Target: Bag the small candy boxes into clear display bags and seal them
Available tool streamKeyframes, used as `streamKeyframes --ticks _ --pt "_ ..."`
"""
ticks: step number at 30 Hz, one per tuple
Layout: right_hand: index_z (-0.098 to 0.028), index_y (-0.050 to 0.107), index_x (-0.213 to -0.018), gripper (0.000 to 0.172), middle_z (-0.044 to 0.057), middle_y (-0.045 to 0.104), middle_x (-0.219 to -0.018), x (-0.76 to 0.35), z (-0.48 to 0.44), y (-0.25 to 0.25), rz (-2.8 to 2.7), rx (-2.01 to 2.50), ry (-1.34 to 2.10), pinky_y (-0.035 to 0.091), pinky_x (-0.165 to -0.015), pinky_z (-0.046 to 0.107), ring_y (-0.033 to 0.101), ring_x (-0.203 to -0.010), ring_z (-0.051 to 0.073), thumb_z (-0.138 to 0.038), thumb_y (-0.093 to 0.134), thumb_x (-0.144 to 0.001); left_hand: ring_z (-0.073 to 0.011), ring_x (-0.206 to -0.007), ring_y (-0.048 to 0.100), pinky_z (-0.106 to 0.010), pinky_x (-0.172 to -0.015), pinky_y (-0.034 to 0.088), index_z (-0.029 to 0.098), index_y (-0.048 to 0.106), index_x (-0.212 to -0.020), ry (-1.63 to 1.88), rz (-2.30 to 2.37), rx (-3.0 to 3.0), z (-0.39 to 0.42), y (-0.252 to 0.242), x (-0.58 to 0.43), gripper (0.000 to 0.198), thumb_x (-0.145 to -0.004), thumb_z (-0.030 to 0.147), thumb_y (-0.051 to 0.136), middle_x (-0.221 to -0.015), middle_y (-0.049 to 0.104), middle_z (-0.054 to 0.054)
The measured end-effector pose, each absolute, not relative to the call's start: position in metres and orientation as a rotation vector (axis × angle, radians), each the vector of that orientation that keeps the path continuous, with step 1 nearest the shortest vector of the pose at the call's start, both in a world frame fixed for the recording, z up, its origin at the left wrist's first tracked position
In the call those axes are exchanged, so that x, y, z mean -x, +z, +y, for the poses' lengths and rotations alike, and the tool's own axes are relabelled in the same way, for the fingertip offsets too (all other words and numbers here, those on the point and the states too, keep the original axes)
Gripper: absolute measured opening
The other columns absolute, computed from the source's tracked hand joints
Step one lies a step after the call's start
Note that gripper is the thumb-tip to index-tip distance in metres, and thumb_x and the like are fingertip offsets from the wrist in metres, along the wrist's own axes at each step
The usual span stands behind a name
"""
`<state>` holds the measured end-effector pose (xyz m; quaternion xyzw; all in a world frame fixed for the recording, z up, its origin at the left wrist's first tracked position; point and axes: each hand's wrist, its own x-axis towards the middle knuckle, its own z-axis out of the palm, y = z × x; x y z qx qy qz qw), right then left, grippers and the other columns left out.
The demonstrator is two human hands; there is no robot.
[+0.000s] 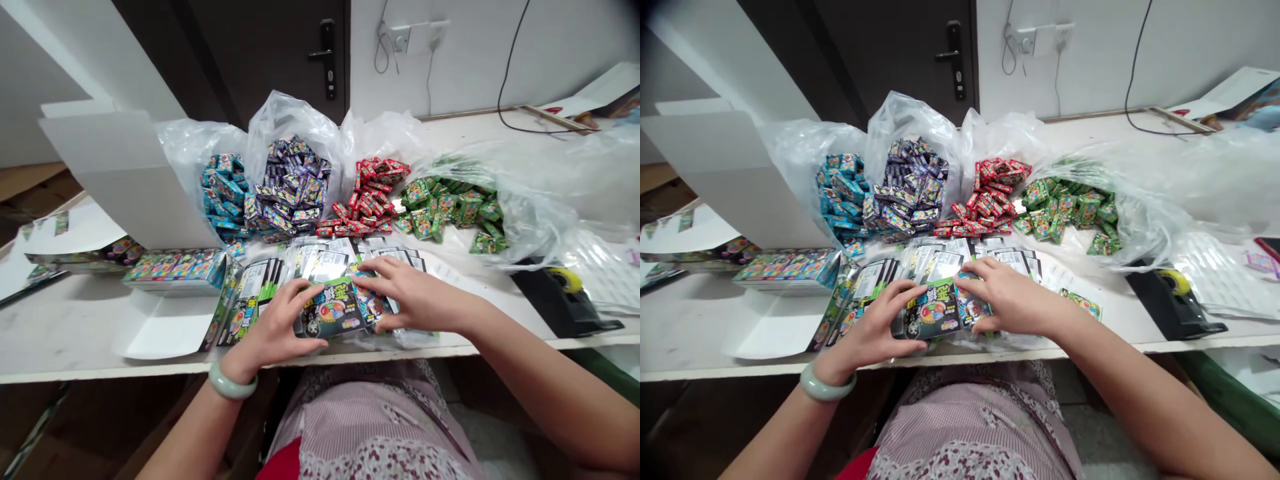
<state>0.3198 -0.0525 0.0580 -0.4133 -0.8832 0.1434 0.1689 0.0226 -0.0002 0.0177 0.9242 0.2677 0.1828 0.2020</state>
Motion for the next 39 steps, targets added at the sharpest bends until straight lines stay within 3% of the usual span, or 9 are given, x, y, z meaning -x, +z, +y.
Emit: streamKeyframes --ticks 5,9,14,19,23,26,29,34,39 --pt "-0.017 0.054 -0.132 0.076 0.018 0.055 -0.129 -0.312 -0.048 0.059 -2.488 1.165 0.410 0.047 -0.097 0.051 0.051 -0.117 0.035 -0.041 0.084 -0.067 -0.0303 -0.119 0.048 -0.048 -0.100 0.045 0.025 0.039 -0.139 0.553 0.741 -2.510 -0.005 0.015 -0.029 0.083 -0.069 0.043 0.081 -0.129 0.044 -0.012" --pt "-0.019 0.038 -0.142 0.093 0.018 0.044 -0.141 -0.305 -0.050 0.051 -2.271 1.146 0.562 0.039 -0.108 0.052 0.042 -0.131 0.034 -0.052 0.081 -0.067 -0.0304 -0.119 0.048 -0.049 -0.100 0.045 0.023 0.039 -0.138 0.652 0.823 -2.481 -0.010 0.012 -0.034 0.083 -0.069 0.044 0.081 -0.127 0.045 -0.012" --pt "-0.030 0.053 -0.128 0.045 0.011 0.035 -0.147 -0.286 -0.072 0.021 -1.780 1.392 0.683 0.035 -0.110 0.055 0.033 -0.139 0.031 -0.044 0.065 -0.087 -0.0332 -0.116 0.049 -0.054 -0.097 0.045 0.022 0.038 -0.138 0.847 0.941 -2.595 -0.018 0.010 -0.039 0.084 -0.068 0.040 0.081 -0.125 0.046 -0.015" --pt "-0.033 0.047 -0.133 0.047 0.007 0.060 -0.123 -0.272 -0.083 0.015 -1.479 1.224 1.108 0.054 -0.087 0.042 0.063 -0.103 0.022 -0.032 0.061 -0.088 -0.0353 -0.118 0.050 -0.057 -0.099 0.043 0.022 0.038 -0.137 0.952 0.940 -2.439 -0.031 0.022 -0.049 0.083 -0.069 0.043 0.081 -0.128 0.050 -0.016" --pt "-0.032 0.049 -0.126 0.041 0.001 0.067 -0.099 -0.272 -0.083 0.018 -1.294 1.162 1.011 0.054 -0.079 0.033 0.065 -0.085 0.016 -0.028 0.062 -0.087 -0.0242 -0.107 0.061 -0.044 -0.092 0.053 0.027 0.039 -0.135 1.021 0.909 -1.788 -0.044 0.019 -0.065 0.051 -0.090 0.032 0.060 -0.118 0.059 -0.010" --pt "-0.030 0.049 -0.120 0.041 -0.001 0.066 -0.086 -0.268 -0.088 0.007 -1.126 1.203 0.884 0.054 -0.072 0.030 0.065 -0.079 0.015 -0.031 0.067 -0.083 -0.0207 -0.100 0.064 -0.040 -0.087 0.057 0.030 0.031 -0.141 1.069 0.843 -1.476 -0.053 0.004 -0.075 0.057 -0.091 0.027 0.057 -0.115 0.062 -0.008" --pt "-0.029 0.051 -0.116 0.036 0.001 0.068 -0.089 -0.260 -0.099 -0.012 -1.040 1.243 0.880 0.056 -0.072 0.031 0.067 -0.081 0.017 -0.034 0.066 -0.084 -0.0225 -0.110 0.062 -0.041 -0.092 0.056 0.029 0.033 -0.142 0.995 0.792 -1.418 -0.059 -0.009 -0.077 0.059 -0.090 0.028 0.059 -0.124 0.060 -0.008" --pt "-0.030 0.044 -0.129 0.046 0.005 0.068 -0.100 -0.253 -0.116 -0.029 -1.031 1.246 0.852 0.056 -0.079 0.036 0.067 -0.089 0.020 -0.035 0.062 -0.087 -0.0236 -0.114 0.060 -0.043 -0.098 0.053 0.026 0.040 -0.138 0.933 0.837 -1.461 -0.066 -0.016 -0.069 0.053 -0.089 0.030 0.060 -0.126 0.060 -0.009" --pt "-0.027 0.060 -0.117 0.024 0.006 0.066 -0.103 -0.261 -0.120 -0.021 -1.319 1.330 0.758 0.054 -0.075 0.034 0.063 -0.085 0.019 -0.031 0.053 -0.094 -0.0232 -0.108 0.063 -0.039 -0.091 0.056 0.025 0.048 -0.128 0.892 0.837 -1.509 -0.066 -0.016 -0.063 0.043 -0.088 0.032 0.062 -0.120 0.062 -0.009"
